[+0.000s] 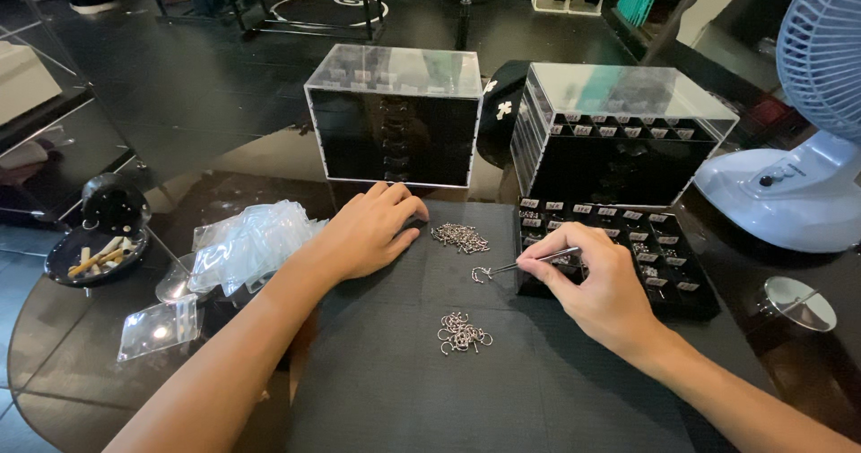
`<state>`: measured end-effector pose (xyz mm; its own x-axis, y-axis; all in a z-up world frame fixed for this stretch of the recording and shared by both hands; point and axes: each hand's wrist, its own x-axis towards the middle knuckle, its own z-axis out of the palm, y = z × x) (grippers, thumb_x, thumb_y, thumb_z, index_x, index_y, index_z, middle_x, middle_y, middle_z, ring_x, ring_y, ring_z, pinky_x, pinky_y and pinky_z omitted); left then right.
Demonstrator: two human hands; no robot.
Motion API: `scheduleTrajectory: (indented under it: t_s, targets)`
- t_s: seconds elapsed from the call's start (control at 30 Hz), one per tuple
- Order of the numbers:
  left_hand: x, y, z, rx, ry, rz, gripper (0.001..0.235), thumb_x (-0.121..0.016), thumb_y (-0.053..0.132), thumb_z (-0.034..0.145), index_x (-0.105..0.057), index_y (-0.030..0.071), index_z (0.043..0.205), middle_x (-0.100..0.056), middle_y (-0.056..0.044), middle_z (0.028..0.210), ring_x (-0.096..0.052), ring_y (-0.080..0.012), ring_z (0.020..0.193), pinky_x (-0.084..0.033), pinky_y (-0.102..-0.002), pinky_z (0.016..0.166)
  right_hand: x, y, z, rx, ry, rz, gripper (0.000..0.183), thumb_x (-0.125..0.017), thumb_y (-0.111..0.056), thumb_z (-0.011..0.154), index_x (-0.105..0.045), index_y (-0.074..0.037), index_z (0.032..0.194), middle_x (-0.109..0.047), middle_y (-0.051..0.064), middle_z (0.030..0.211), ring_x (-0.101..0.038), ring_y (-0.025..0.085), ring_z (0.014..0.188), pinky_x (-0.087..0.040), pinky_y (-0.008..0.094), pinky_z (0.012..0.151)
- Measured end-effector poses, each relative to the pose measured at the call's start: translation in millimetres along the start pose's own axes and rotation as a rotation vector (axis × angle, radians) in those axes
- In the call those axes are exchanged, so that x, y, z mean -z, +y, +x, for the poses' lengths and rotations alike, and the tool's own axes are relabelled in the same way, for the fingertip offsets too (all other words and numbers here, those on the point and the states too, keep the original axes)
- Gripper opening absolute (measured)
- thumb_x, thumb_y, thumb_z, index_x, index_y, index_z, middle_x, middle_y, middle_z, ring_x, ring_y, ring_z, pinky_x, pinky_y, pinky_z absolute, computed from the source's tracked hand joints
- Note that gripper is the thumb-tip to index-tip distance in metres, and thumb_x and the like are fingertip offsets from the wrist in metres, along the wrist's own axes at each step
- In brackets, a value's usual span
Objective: The person uses tweezers to pick up small metal rings and place them into compartments of a jewelry organizer. The person repeatedly picks up rings from a pile on the table and places them into the organizer.
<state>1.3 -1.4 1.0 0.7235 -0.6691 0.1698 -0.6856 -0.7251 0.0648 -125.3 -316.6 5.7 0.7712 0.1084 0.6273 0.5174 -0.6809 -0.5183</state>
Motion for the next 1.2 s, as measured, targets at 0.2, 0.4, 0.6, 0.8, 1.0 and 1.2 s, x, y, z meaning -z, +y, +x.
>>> scheduleTrajectory:
  t_s: [0.2, 0.4, 0.6, 0.8, 1.0, 1.2]
  targets:
    - [-3.1, -1.0, 0.8, -0.003, 0.012, 0.021, 0.029, -0.06, 0.036, 0.112, -0.066, 0.02, 0.136, -0.064, -0.007, 0.13, -0.064, -0.0346, 0.126, -0.059, -0.053, 0.1, 15.5, 2.6, 7.7, -0.077, 0.047, 0.221, 0.014, -0.092, -0.009, 0.092, -0.079, -0.007, 0.095, -0.091, 0.01, 0.098, -0.084, 0.02, 0.091, -0.062, 0.036, 0.092]
    - [-21.9, -15.7, 4.2, -0.146, 0.199, -0.01, 0.022, -0.072, 0.029, 0.107, -0.068, 0.019, 0.127, -0.066, -0.007, 0.122, -0.063, -0.0322, 0.108, -0.056, -0.05, 0.088, 100.3, 44.4, 37.6, -0.121, 0.032, -0.055, 0.015, -0.088, -0.01, 0.099, -0.073, -0.007, 0.101, -0.085, 0.007, 0.103, -0.075, 0.013, 0.086, -0.061, 0.028, 0.086]
    - [-12.3, -7.9, 2.0, -0.061, 0.121, -0.042, 0.021, -0.066, 0.03, 0.11, -0.07, 0.02, 0.128, -0.067, -0.001, 0.126, -0.062, -0.0268, 0.111, -0.058, -0.047, 0.086, 130.9, 58.5, 43.1, -0.432, 0.003, -0.129, 0.017, -0.084, -0.014, 0.1, -0.07, -0.011, 0.091, -0.088, 0.002, 0.101, -0.076, 0.015, 0.091, -0.056, 0.034, 0.09]
    - [-11.0, -10.7, 1.7, -0.114, 0.13, -0.071, 0.023, -0.067, 0.029, 0.109, -0.069, 0.019, 0.13, -0.068, -0.005, 0.13, -0.063, -0.0287, 0.114, -0.055, -0.047, 0.097, 135.6, 89.1, 42.3, -0.312, -0.037, -0.154, 0.017, -0.086, -0.015, 0.099, -0.07, -0.011, 0.095, -0.087, 0.002, 0.099, -0.078, 0.015, 0.085, -0.058, 0.033, 0.085]
    - [-8.3, -6.9, 0.9, -0.063, 0.103, -0.051, 0.025, -0.066, 0.03, 0.109, -0.07, 0.021, 0.132, -0.068, -0.002, 0.132, -0.063, -0.0275, 0.114, -0.056, -0.047, 0.094, 129.6, 80.1, 42.2, -0.374, -0.101, -0.17, 0.017, -0.086, -0.017, 0.099, -0.072, -0.01, 0.093, -0.087, 0.003, 0.096, -0.081, 0.015, 0.09, -0.06, 0.033, 0.088]
    - [-5.2, -5.7, 1.2, -0.07, 0.078, -0.061, 0.026, -0.065, 0.03, 0.111, -0.069, 0.019, 0.133, -0.067, -0.005, 0.135, -0.063, -0.0289, 0.122, -0.056, -0.048, 0.098, 126.5, 76.8, 40.0, -0.295, -0.045, -0.109, 0.019, -0.086, -0.015, 0.099, -0.069, -0.013, 0.093, -0.088, 0.001, 0.101, -0.072, 0.013, 0.083, -0.058, 0.031, 0.084]
